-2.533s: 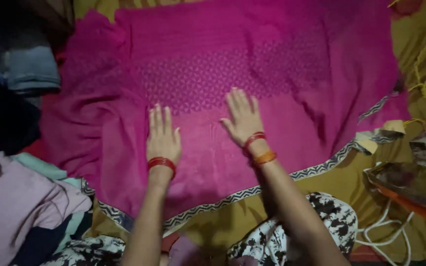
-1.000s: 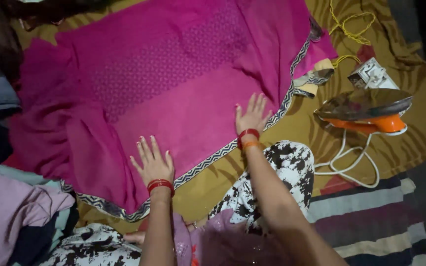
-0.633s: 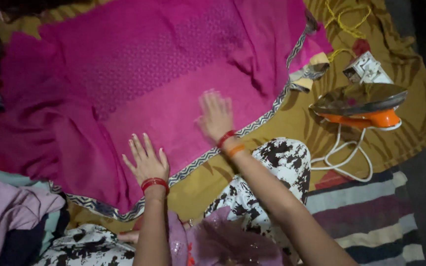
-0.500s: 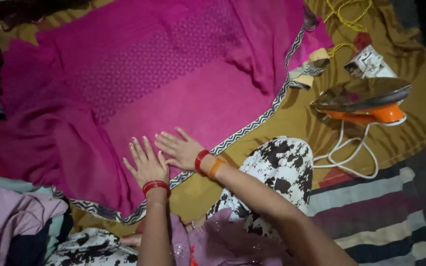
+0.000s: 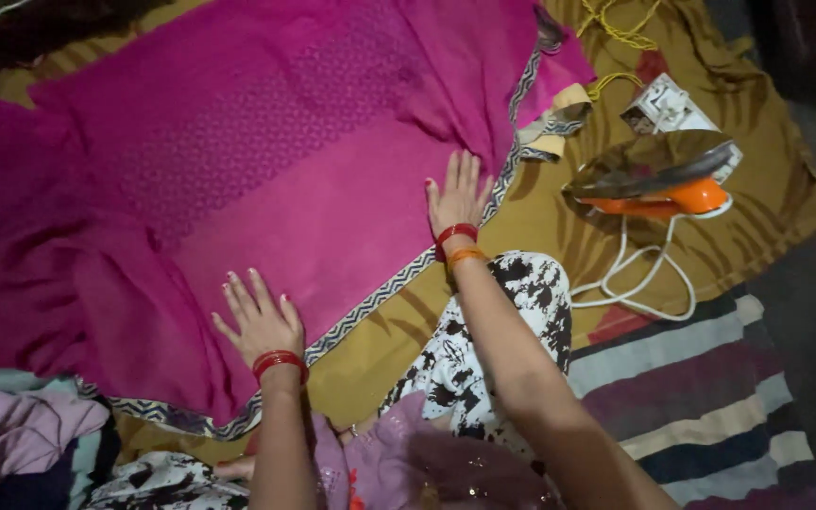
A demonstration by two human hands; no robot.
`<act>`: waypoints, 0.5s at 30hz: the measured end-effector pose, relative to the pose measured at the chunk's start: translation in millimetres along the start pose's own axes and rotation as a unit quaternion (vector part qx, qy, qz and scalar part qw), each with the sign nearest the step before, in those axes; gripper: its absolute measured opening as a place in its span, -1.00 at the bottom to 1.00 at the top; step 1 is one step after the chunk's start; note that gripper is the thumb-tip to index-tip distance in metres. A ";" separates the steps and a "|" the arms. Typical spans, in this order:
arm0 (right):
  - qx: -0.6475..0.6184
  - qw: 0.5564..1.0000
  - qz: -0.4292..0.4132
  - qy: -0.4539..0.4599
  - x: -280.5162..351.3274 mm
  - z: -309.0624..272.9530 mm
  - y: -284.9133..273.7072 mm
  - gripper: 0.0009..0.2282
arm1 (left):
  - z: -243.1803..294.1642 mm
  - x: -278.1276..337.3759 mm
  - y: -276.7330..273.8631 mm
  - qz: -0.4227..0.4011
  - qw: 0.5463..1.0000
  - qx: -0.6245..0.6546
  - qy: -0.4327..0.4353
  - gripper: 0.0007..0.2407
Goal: Ironing a pink garment on a bed surface.
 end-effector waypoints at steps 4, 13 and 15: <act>-0.015 0.998 -0.005 0.063 -6.4 5.5 -11.9 -0.33 | -1.4 3.5 -1.1 0.007 1.000 0.002 0.005 -0.41; -0.357 0.845 0.390 0.080 -1.2 105.6 -127.4 -0.61 | -3.8 4.5 5.8 0.001 1.000 -0.002 0.014 -0.42; -0.246 0.790 0.538 0.161 2.7 141.8 -149.2 -0.57 | -5.5 -3.0 7.9 -0.020 1.000 -0.007 0.006 -0.42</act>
Point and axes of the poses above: each hand's wrist, its own x-axis away from the middle knuckle, its own y-axis out of the palm, z = x × y, the point moved 1 cm from there along -x, towards the middle knuckle, and after that the axes turned 2 degrees about -x, right-handed, at the moved point
